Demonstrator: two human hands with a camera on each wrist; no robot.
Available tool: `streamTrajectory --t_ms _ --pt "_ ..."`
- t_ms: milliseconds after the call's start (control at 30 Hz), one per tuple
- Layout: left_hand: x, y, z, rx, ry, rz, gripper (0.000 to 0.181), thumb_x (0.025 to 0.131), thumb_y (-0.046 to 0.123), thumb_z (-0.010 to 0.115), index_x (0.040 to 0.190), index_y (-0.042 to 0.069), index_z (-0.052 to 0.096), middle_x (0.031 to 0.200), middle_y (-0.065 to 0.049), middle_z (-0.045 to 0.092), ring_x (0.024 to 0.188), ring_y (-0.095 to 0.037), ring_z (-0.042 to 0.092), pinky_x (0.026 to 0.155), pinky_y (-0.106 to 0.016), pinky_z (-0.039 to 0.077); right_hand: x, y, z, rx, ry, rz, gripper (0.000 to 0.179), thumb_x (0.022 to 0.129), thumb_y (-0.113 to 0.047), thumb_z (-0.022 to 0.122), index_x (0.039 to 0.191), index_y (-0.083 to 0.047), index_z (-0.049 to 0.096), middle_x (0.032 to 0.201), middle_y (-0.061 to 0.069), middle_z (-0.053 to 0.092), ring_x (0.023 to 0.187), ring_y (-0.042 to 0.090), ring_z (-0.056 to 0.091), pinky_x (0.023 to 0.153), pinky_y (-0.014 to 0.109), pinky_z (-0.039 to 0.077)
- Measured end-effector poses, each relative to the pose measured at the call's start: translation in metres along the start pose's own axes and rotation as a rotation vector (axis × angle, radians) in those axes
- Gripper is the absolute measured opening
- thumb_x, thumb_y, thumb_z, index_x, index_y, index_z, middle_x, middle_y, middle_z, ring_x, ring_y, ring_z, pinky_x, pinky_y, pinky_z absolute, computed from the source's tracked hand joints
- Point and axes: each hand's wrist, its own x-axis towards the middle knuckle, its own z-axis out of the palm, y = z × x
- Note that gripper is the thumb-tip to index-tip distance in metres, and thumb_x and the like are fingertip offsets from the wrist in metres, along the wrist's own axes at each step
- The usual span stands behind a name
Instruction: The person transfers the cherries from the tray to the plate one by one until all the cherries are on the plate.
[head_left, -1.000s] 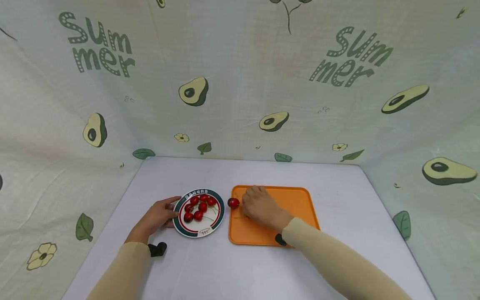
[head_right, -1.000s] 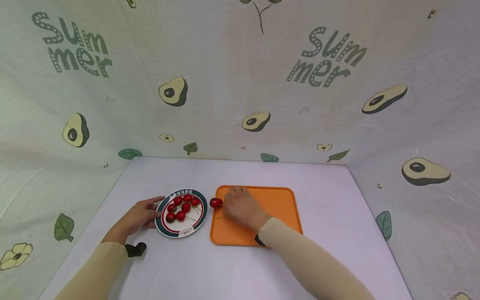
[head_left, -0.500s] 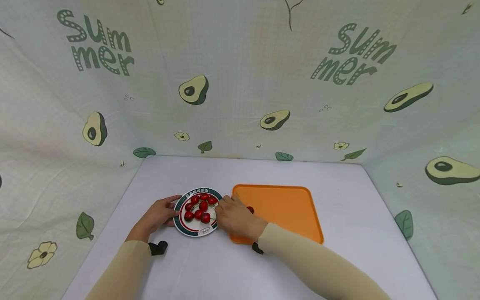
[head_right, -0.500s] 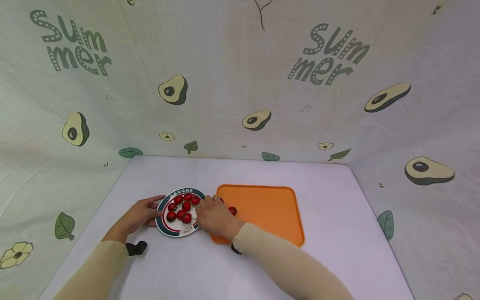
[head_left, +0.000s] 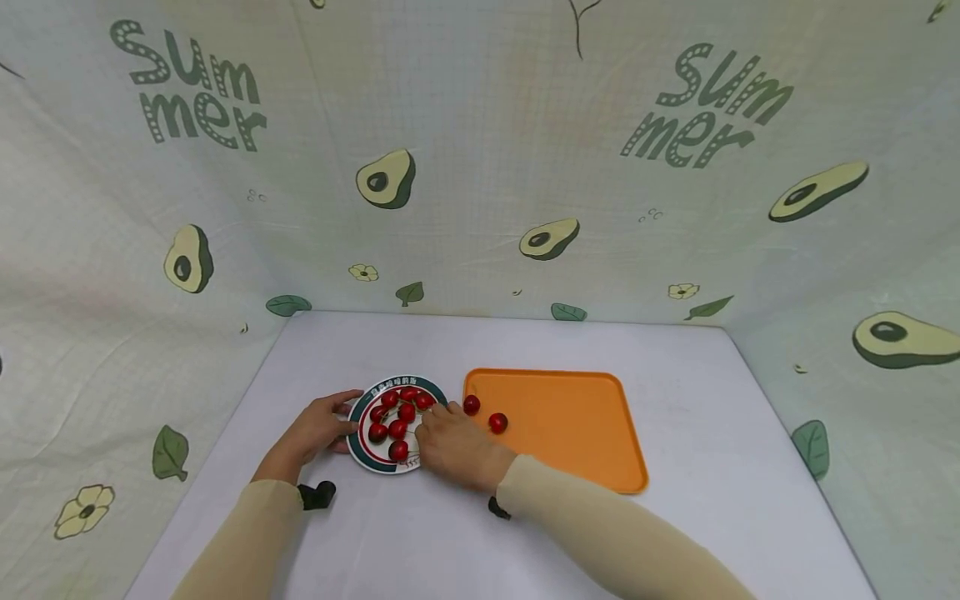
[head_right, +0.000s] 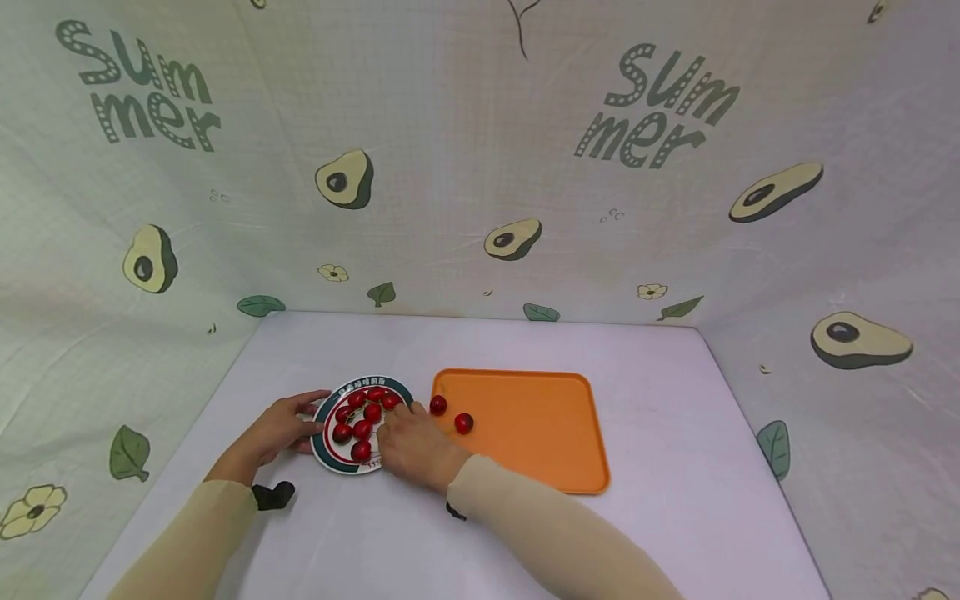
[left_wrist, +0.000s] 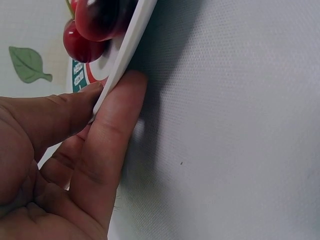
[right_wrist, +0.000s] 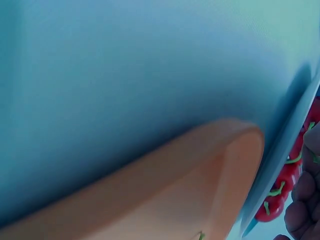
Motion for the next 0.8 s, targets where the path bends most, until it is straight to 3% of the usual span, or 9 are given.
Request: streamTrajectory --t_ms 200,800 --pt "-0.002 0.001 0.001 -0.004 0.003 -0.009 0.071 0.097 -0.001 0.069 0.161 0.012 0.043 0.143 -0.028 0.049 0.081 -0.021 0.067 0.070 -0.033 0.064 0.005 -0.006 0.006 0.029 0.008 0.033 0.016 0.101 -0.028 0.063 0.104 -0.015 0.071 0.094 -0.002 0.064 0.092 0.017 0.052 0.075 0.030 0.039" --pt "-0.001 0.001 0.000 -0.011 -0.012 -0.012 0.071 0.097 0.000 0.068 0.162 0.014 0.042 0.142 -0.027 0.048 0.085 -0.022 0.067 0.070 -0.031 0.063 0.014 -0.015 0.001 0.071 -0.076 0.049 0.035 0.105 -0.038 0.063 0.129 -0.015 0.073 0.116 -0.001 0.072 0.104 0.020 0.057 0.082 0.031 0.046"
